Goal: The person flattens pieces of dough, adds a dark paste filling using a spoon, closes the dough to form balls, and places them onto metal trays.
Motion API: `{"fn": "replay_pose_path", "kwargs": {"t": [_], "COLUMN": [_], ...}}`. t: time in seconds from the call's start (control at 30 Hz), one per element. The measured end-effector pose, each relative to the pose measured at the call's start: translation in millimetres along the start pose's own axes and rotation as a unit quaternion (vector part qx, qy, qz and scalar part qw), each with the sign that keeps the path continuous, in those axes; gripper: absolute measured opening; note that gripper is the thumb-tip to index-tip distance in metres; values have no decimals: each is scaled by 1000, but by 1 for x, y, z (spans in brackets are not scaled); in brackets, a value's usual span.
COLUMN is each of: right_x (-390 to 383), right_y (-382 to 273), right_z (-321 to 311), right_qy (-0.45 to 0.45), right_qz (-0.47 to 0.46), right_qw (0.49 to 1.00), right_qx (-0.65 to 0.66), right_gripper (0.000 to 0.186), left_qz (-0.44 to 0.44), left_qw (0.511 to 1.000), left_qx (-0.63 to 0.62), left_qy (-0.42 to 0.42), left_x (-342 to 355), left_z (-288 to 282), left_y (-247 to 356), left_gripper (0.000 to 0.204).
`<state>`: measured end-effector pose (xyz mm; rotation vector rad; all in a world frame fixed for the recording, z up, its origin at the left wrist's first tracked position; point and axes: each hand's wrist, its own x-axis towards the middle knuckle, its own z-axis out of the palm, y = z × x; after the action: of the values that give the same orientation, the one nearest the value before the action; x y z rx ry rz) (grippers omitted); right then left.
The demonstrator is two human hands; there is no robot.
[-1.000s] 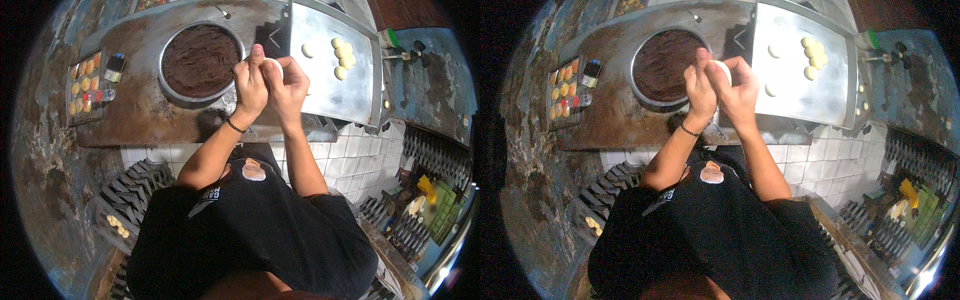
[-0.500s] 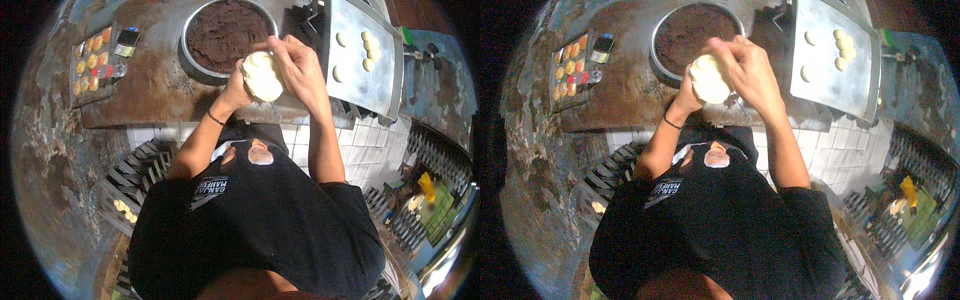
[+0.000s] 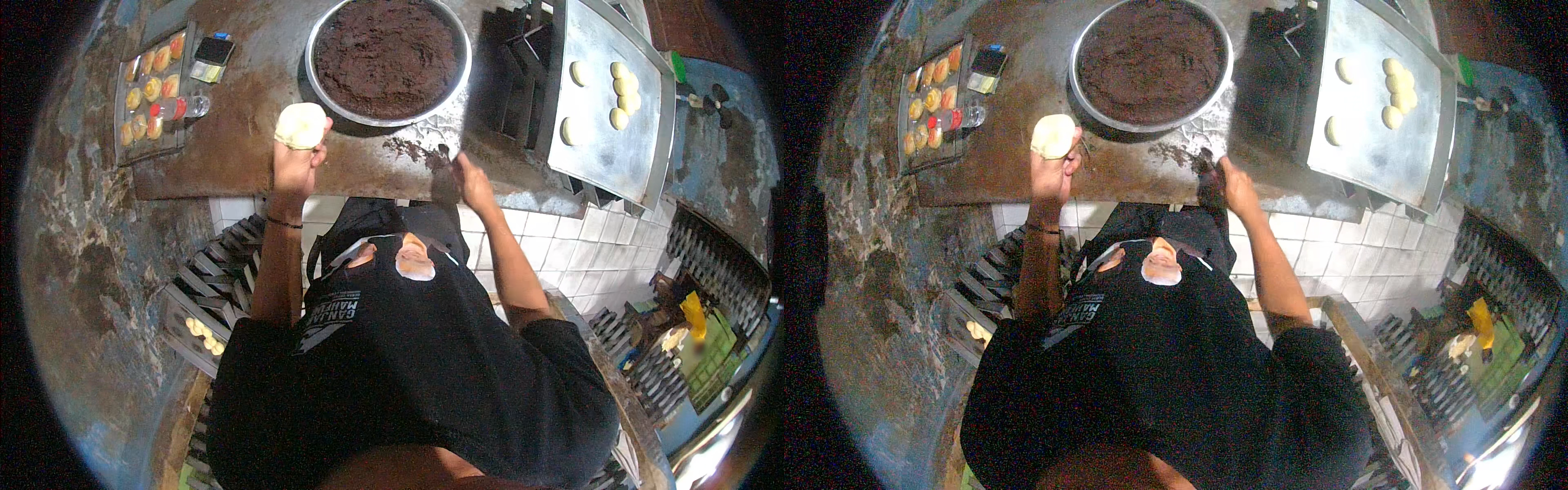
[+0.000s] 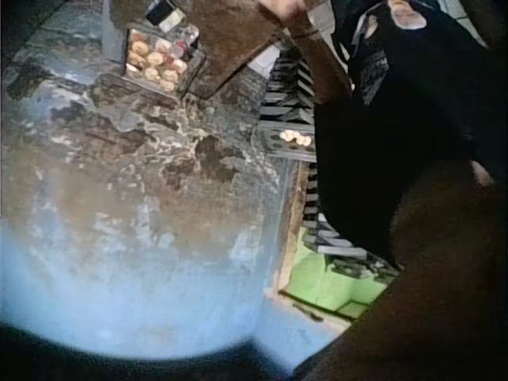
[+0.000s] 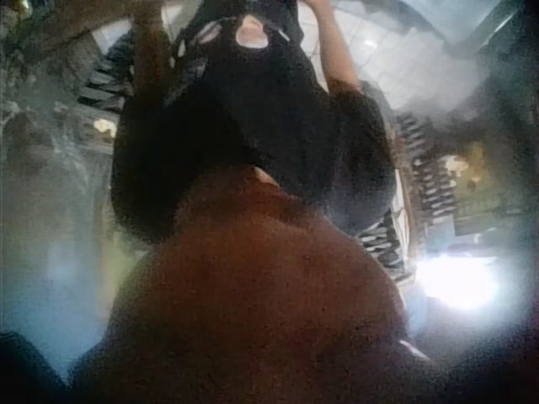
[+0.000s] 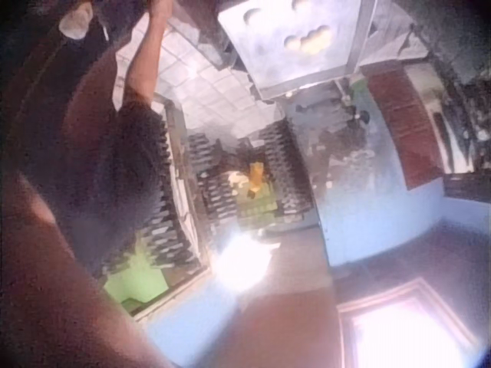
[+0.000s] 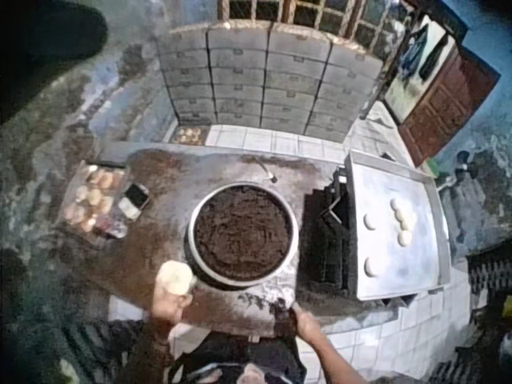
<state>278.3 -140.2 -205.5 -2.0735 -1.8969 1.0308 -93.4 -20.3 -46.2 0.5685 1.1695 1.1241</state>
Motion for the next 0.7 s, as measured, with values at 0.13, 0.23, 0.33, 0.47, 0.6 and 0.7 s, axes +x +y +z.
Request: {"fn": "replay_pose_path", "kwargs": {"t": [0.13,0.23,0.33,0.47,0.6,0.7], "right_x": [45,80,118,140,158,182], "right_y": [-58,-105,-98,-101,-127,-127], "right_z": [-77,-115,-110,-101,-109,-115], "right_qy": [118,148,106,16,-84,-156], "right_qz": [-125,-196,-230,-247,-266,-226], "right_qw": [980,952,923,897,860,888], "right_qx": [-100,-182,-289,-367,-427,-368], "right_gripper": [34,33,31,26,24,21], "left_qz": [15,18,23,21,22,32], "left_qw": [1000,999,1000,1000,1000,995], "left_qx": [5,2,-1,-4,16,95], "left_qy": [17,33,17,10,10,16], "left_x": [-4,-11,-13,-15,-17,-16], "left_z": [0,12,19,14,12,11], "left_y": [3,3,2,-5,-3,-1], "left_gripper": [22,21,22,26,25,29]}}
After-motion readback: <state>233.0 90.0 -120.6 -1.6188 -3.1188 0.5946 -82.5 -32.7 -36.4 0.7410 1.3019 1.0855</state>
